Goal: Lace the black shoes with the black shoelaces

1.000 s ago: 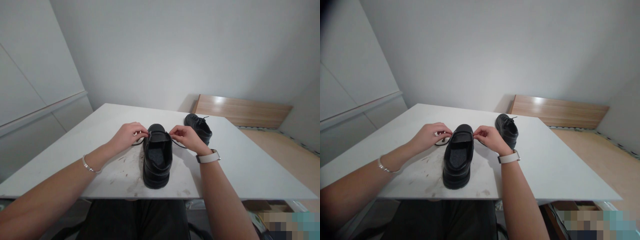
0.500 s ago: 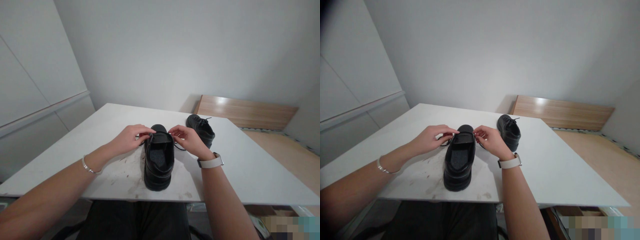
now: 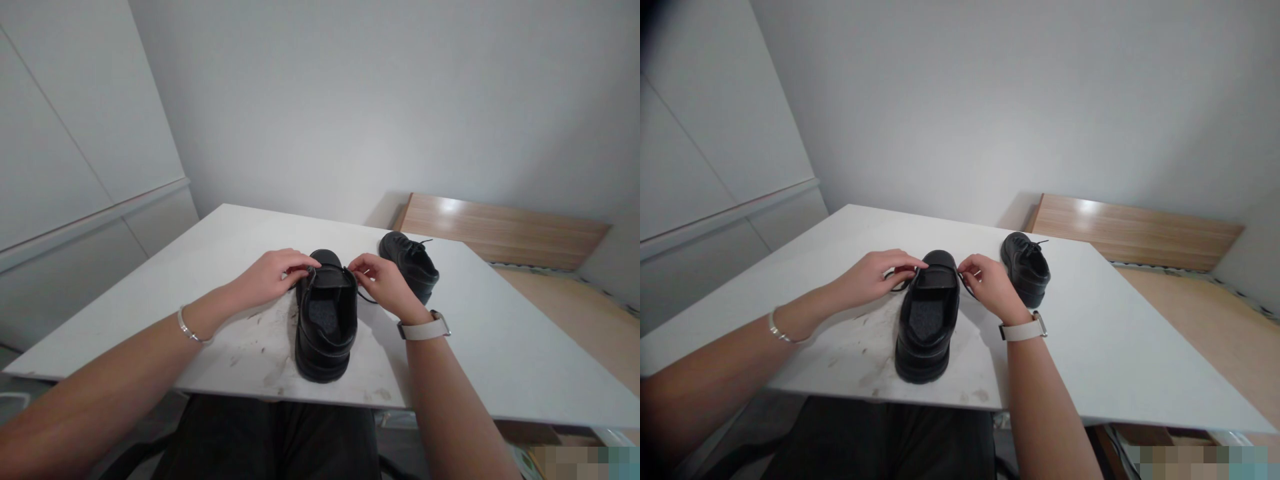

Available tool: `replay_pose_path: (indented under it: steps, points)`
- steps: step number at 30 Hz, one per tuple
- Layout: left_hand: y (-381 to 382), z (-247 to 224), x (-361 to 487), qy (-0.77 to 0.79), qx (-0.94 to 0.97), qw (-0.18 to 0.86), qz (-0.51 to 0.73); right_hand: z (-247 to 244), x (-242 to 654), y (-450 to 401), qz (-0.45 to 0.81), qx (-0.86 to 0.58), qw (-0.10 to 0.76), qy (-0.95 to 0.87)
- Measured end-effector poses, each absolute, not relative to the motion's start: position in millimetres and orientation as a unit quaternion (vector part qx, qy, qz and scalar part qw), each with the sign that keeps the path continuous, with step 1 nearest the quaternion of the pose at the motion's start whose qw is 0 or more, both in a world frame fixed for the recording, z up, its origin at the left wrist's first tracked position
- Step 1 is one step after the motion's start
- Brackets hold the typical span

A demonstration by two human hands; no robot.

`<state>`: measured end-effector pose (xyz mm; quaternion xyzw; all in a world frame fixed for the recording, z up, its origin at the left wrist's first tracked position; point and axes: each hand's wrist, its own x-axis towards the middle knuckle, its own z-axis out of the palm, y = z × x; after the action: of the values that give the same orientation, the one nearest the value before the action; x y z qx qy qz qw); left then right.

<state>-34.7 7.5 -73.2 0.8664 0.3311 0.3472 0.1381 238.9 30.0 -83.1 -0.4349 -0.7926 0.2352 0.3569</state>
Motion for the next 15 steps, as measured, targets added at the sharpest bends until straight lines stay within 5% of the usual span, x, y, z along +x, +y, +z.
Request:
replay_pose_path:
  steps: [15]
  points:
    - [15.5, -74.2, -39.0, 0.389, 0.811, 0.256, 0.353, -83.4, 241.0, 29.2, 0.271, -0.447, 0.32, -0.79]
